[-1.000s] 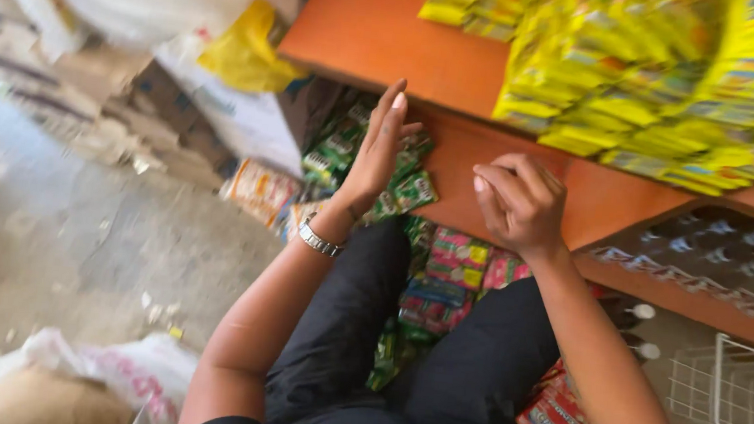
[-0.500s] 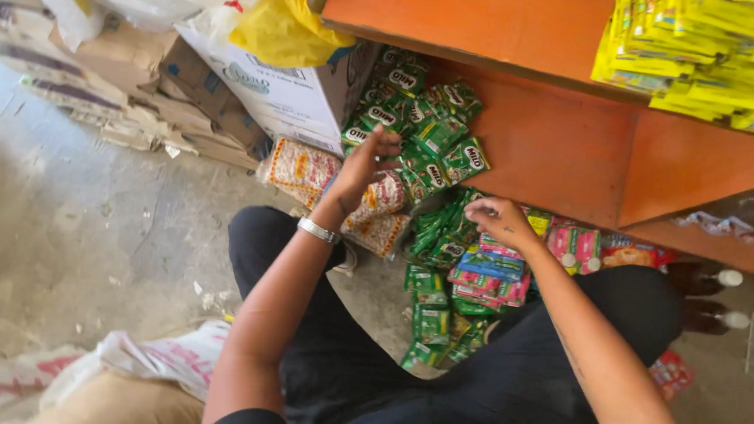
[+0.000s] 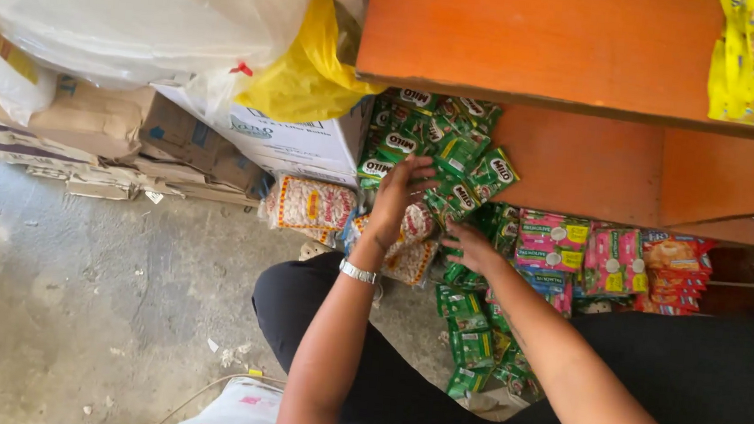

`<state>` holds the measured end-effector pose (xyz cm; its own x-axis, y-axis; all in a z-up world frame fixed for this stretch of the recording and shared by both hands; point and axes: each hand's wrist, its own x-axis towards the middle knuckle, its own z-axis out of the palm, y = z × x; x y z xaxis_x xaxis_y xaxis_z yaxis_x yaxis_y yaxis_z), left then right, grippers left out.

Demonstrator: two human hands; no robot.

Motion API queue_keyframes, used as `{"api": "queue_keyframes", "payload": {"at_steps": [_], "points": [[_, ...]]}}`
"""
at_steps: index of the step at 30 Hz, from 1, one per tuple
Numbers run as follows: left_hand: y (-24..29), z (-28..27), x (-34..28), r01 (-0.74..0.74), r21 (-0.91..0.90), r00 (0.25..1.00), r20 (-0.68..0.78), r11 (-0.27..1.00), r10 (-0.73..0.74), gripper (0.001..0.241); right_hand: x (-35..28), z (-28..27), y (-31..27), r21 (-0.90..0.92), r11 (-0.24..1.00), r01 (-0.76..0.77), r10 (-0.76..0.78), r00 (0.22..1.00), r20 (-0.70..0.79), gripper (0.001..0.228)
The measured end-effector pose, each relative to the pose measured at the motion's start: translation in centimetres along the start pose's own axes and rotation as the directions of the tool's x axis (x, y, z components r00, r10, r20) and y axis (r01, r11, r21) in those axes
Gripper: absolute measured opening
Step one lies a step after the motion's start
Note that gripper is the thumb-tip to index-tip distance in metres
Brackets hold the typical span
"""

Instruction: Organizing and stacking small seasoning and beverage powder packets on a store shelf.

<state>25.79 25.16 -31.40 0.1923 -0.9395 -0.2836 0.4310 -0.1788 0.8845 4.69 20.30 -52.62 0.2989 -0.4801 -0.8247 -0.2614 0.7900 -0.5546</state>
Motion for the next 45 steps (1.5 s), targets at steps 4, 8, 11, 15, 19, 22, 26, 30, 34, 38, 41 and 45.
{"api": "queue_keyframes", "payload": {"at_steps": [4,8,11,15,19,22,26,30,34,38,41,45], "points": [[-2.7,-1.1,0.4,-0.021,-0.044,0.999,-0.049,0.999,0.018,0.045,5.7,-0.7,1.1,0.338,0.938,0.079,-0.053,0.995,-0.085,0.031],[-7.8,-1.3,0.8,-0.129,0.02,0.989,-0.069,0.991,0.131,0.038,0.4,-0.7,-0.9,0.554,0.827,0.096,-0.111,0.994,-0.007,0.014],[-8.2,-0.2,-0.1,-0.081,0.196,0.965,-0.23,0.977,0.127,0.041,-8.3,-1.4,-2.7,0.625,0.779,0.051,-0.244,0.943,0.227,0.012],[-4.7,2.6,-3.9,0.287,0.082,0.93,-0.265,0.954,-0.257,0.048,-20.4,-1.1,-3.9,0.48,0.87,0.111,-0.4,0.728,0.557,0.017],[-4.8,3.2,-5.4,0.405,-0.32,0.912,0.075,0.857,-0.403,0.043,-25.9,0.1,-3.2,-0.261,0.878,0.4,-0.168,0.77,0.615,0.041],[-7.8,1.5,-4.8,0.213,-0.348,0.975,0.008,0.913,-0.224,0.027,-27.2,0.5,-1.8,-0.421,0.673,0.608,-0.178,0.686,0.705,0.043],[-7.1,1.8,-3.9,-0.103,-0.238,0.992,-0.099,0.966,0.082,0.01,-27.0,1.4,-1.7,-0.226,0.768,0.6,-0.336,0.677,0.655,0.046],[-3.3,5.7,-6.0,-0.263,-0.076,0.965,-0.031,0.962,0.261,0.006,-22.4,-1.3,1.3,-0.037,0.804,0.593,-0.534,0.749,0.392,0.039],[1.4,8.4,-9.2,-0.462,0.161,0.886,0.117,0.872,0.448,0.012,-24.5,-0.9,-1.0,-0.07,0.705,0.706,-0.709,0.702,-0.063,0.024],[4.4,9.2,-11.6,-0.62,0.402,0.772,0.159,0.674,0.616,0.019,-27.6,-0.8,-3.0,-0.134,0.539,0.832,-0.836,0.509,-0.206,0.022],[5.8,9.5,-12.3,-0.726,0.522,0.626,0.231,0.448,0.745,0.018,-30.0,-0.6,-3.9,-0.187,0.452,0.872,-0.886,0.417,-0.201,0.032],[9.2,11.2,-14.0,-0.78,0.324,0.621,0.295,0.535,0.726,0.016,-34.6,0.1,-6.4,-0.221,0.364,0.905,-0.917,0.307,-0.254,0.062]]}}
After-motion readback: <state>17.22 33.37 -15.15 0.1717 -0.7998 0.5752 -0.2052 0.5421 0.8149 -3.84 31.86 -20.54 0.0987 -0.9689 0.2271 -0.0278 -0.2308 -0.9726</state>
